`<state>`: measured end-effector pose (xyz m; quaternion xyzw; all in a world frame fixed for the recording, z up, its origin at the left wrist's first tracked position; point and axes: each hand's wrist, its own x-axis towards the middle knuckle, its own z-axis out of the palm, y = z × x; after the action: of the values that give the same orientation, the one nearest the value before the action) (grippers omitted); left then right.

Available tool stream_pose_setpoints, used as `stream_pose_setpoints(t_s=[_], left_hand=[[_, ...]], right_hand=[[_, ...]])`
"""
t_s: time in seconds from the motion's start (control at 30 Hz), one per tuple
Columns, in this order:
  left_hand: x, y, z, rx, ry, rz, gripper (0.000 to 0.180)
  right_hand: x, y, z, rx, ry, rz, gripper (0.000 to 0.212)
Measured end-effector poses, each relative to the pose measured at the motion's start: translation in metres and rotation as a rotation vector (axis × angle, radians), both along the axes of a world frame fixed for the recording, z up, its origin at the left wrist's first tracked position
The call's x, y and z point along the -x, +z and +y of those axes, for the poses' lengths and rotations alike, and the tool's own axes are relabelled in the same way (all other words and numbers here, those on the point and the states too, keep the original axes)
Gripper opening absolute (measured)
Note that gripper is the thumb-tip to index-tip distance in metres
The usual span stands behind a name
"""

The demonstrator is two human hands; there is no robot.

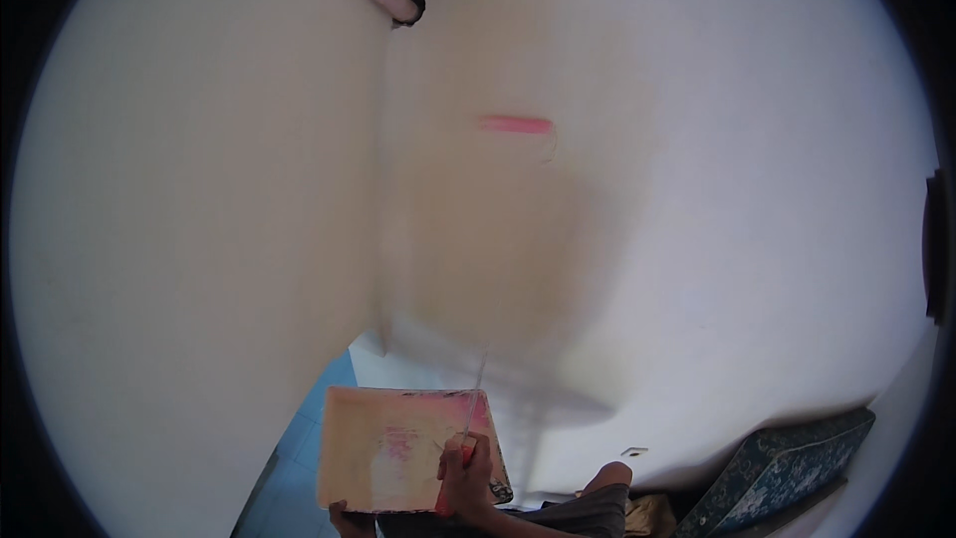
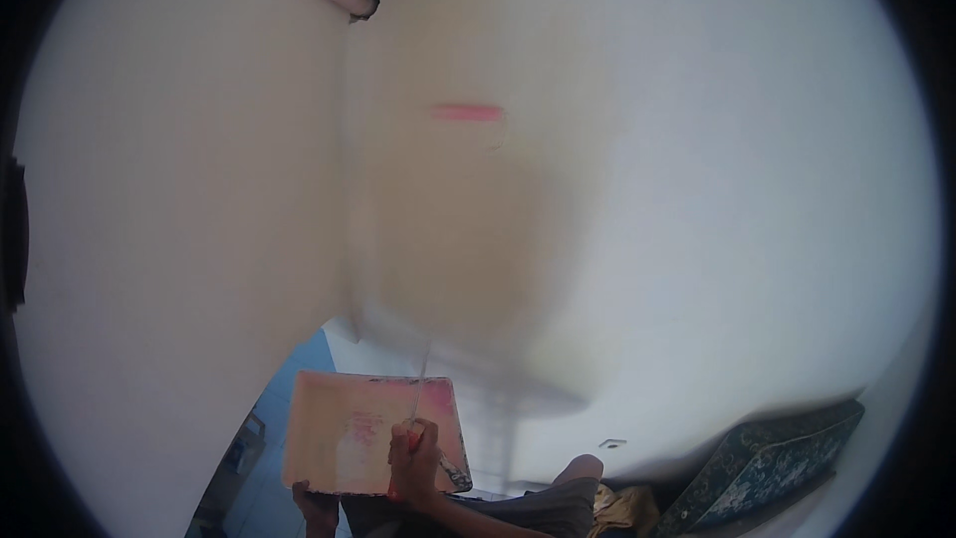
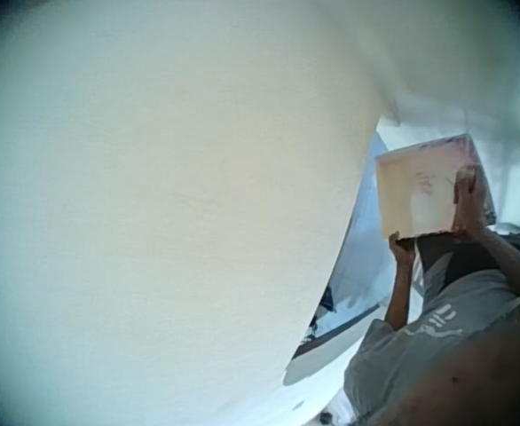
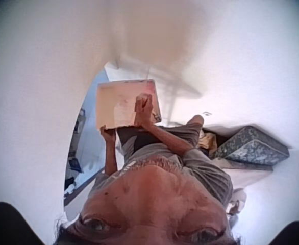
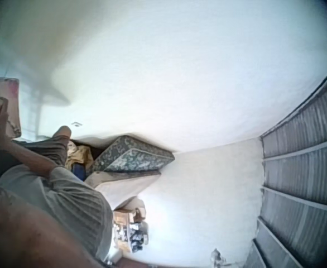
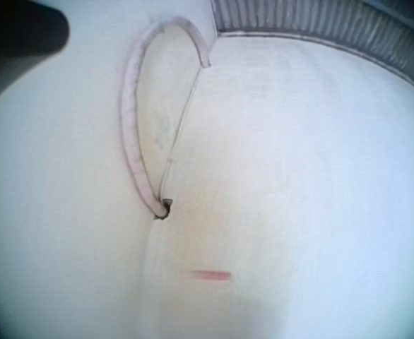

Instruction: The person paints the upper section of a wall using a roller. They repeatedly dip the roller into a paint tray and apply pink paint to the surface, working around a pipe and corners.

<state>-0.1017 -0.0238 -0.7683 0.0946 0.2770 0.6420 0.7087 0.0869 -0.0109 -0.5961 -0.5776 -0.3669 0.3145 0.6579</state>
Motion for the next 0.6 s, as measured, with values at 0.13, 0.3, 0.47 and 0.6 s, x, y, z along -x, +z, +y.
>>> stream_pose_setpoints(t_s=[0.13, 0.3, 0.47, 0.6], left_hand=[[-0.005, 0.002, 0.001, -0.005, 0.014, -0.025, 0.068], [0.011, -0.009, -0.004, -0.023, -0.011, -0.015, 0.067], [-0.004, 0.004, -0.003, 0.0, 0.011, 0.006, 0.069], [-0.007, 0.005, -0.005, -0.005, 0.022, 0.019, 0.07]], right_hand=[[-0.021, 0.021, 0.028, -0.152, 0.034, -0.063, 0.023], [-0.031, 0.117, 0.091, -0.266, 0.073, -0.013, 0.021], [-0.022, 0.063, 0.065, -0.252, 0.079, -0.031, 0.019], [-0.007, 0.013, 0.011, -0.112, 0.077, 0.077, 0.019]])
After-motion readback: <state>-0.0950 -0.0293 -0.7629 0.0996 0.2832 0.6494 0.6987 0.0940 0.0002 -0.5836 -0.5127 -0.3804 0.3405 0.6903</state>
